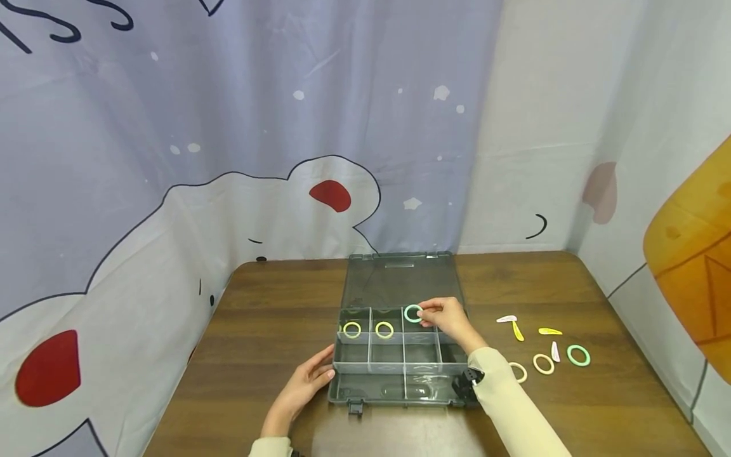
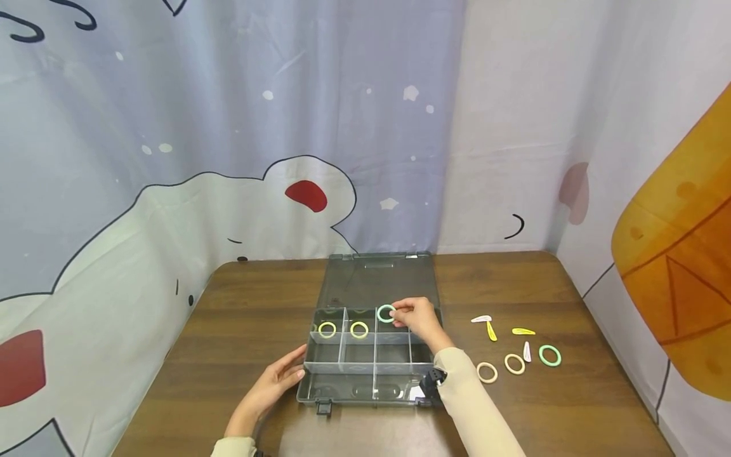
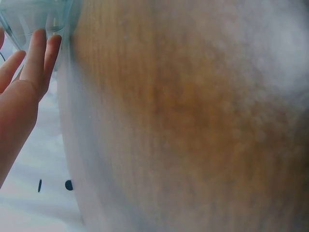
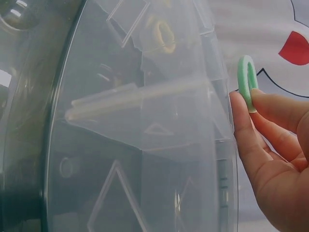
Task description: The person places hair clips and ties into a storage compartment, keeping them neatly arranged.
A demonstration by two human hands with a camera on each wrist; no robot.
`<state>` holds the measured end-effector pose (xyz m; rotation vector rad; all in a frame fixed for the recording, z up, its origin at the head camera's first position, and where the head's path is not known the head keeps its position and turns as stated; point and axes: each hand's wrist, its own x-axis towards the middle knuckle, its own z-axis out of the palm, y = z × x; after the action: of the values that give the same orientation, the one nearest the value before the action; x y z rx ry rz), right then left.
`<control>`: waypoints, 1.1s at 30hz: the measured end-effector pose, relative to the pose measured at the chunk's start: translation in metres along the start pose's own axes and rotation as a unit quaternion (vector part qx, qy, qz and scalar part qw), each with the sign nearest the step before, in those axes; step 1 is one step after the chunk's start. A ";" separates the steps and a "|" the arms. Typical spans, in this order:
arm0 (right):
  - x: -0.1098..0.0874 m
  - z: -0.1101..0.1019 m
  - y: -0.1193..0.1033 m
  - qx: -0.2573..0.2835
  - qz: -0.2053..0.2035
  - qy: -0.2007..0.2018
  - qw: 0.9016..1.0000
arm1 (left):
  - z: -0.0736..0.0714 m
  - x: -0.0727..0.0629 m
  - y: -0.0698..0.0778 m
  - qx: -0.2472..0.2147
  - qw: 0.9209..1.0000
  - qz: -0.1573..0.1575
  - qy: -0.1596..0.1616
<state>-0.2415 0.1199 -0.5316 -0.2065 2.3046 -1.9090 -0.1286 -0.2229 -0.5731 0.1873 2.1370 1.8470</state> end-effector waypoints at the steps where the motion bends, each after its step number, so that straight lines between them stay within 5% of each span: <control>1: 0.000 0.000 0.000 -0.001 0.000 0.000 1.000 | 0.000 0.000 0.000 0.000 1.000 0.000 0.000; 12: 0.000 0.002 0.002 -0.029 0.015 0.022 0.999 | 0.003 0.000 -0.003 -0.003 1.000 0.022 -0.001; 23: 0.000 0.005 0.006 -0.099 -0.013 0.022 0.995 | 0.002 0.000 -0.004 -0.004 1.000 0.018 0.003; 33: 0.002 0.003 0.003 -0.143 -0.021 -0.008 0.989 | 0.000 0.001 -0.002 -0.005 1.000 0.013 0.001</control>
<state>-0.2431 0.1170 -0.5351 -0.3021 2.5745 -1.5781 -0.1291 -0.2230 -0.5748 0.2116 2.1355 1.8717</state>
